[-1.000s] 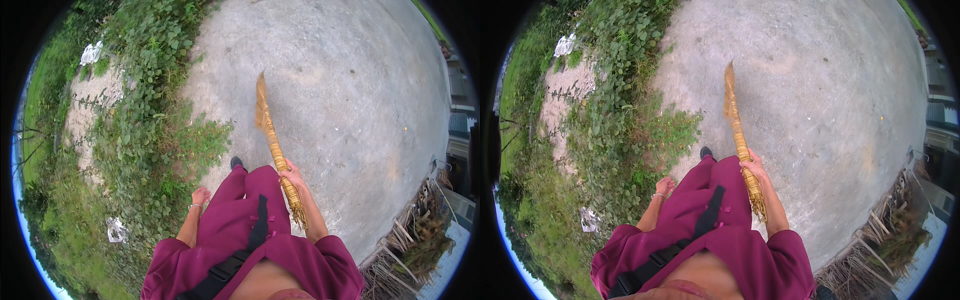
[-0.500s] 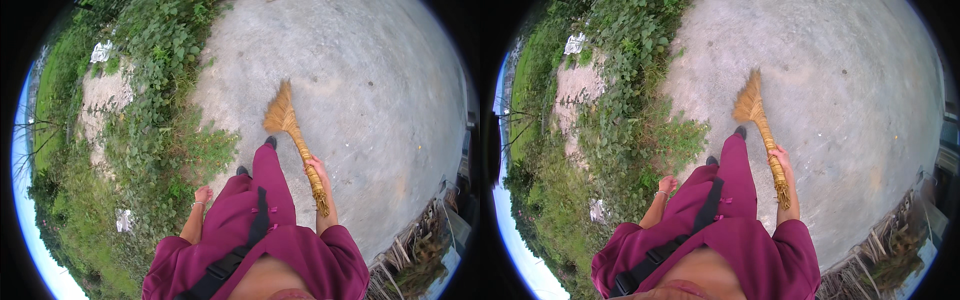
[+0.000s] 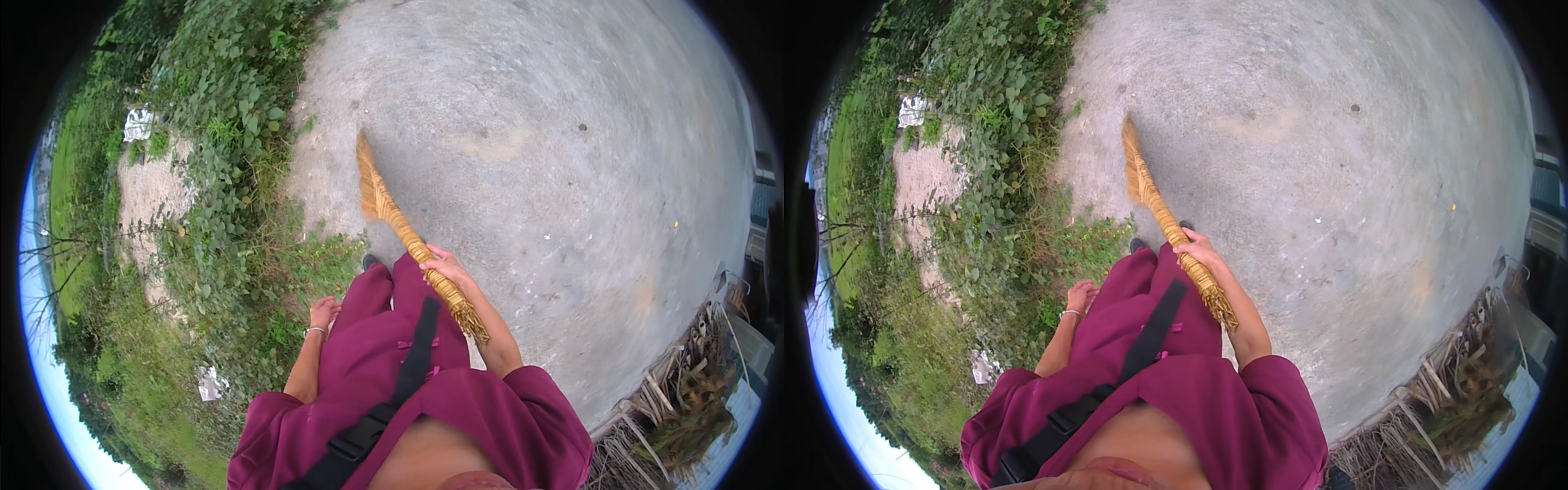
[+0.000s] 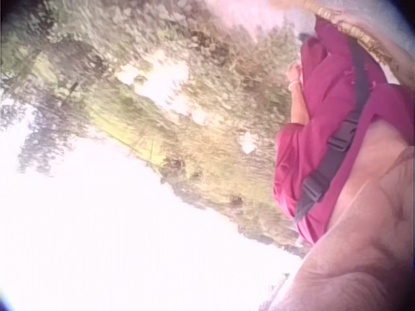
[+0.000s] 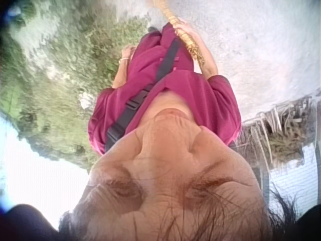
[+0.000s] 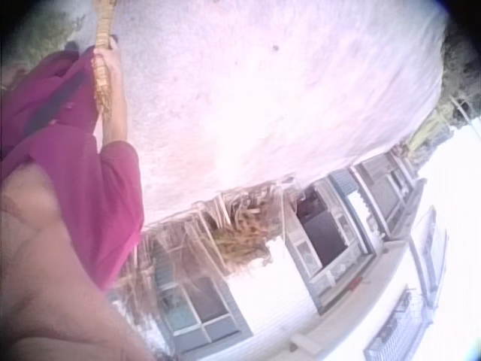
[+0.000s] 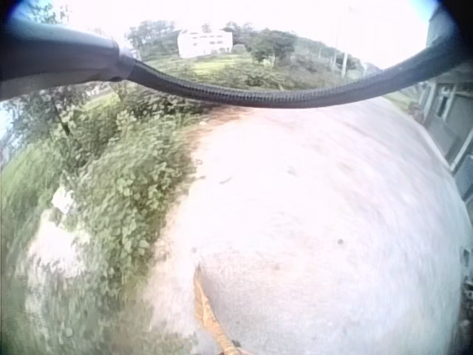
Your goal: The person walks around an outdoor concrete ground while holding and rotating a broom in their hand.
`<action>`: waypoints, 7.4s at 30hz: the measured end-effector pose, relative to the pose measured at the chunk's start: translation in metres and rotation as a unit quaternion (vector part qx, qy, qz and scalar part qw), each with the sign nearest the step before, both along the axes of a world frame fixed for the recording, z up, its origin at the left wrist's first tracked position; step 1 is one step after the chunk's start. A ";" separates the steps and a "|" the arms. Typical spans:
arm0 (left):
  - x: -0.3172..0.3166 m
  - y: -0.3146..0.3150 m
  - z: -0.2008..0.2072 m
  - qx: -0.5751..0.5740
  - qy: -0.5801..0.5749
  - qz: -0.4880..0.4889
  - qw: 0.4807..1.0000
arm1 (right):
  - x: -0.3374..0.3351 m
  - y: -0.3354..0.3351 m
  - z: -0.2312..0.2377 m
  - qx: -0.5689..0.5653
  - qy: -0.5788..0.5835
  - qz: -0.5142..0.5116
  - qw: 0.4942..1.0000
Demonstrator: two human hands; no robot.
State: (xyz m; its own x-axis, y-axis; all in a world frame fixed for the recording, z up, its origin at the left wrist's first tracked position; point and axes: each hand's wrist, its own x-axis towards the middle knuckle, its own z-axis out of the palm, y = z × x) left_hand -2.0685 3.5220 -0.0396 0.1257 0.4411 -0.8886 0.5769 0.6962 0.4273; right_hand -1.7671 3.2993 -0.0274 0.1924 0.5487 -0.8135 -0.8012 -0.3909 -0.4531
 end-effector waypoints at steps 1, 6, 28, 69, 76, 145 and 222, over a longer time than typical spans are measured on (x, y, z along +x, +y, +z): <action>0.007 0.000 0.002 0.001 0.000 -0.003 1.000 | 0.002 -0.006 -0.018 -0.004 -0.005 -0.002 1.000; 0.011 0.017 0.003 0.015 -0.014 0.051 0.999 | 0.036 -0.081 -0.009 -0.026 0.004 -0.107 0.994; 0.081 0.245 -0.024 -0.003 -0.006 0.019 1.000 | 0.093 0.260 -0.012 0.010 -0.004 -0.004 1.000; 0.382 0.378 -0.044 0.119 0.059 -0.144 0.981 | 0.329 0.299 -0.015 -0.030 0.034 0.062 0.997; 0.458 0.415 -0.059 0.099 0.055 -0.243 0.963 | 0.326 0.311 -0.020 -0.044 -0.041 0.091 0.994; 0.454 0.419 -0.067 0.135 0.065 -0.307 0.940 | 0.366 0.185 0.064 -0.159 -0.110 -0.283 0.939; 1.057 0.377 -0.006 -0.039 -0.022 -0.569 0.821 | 0.616 0.086 0.025 -0.128 -0.024 -0.641 0.757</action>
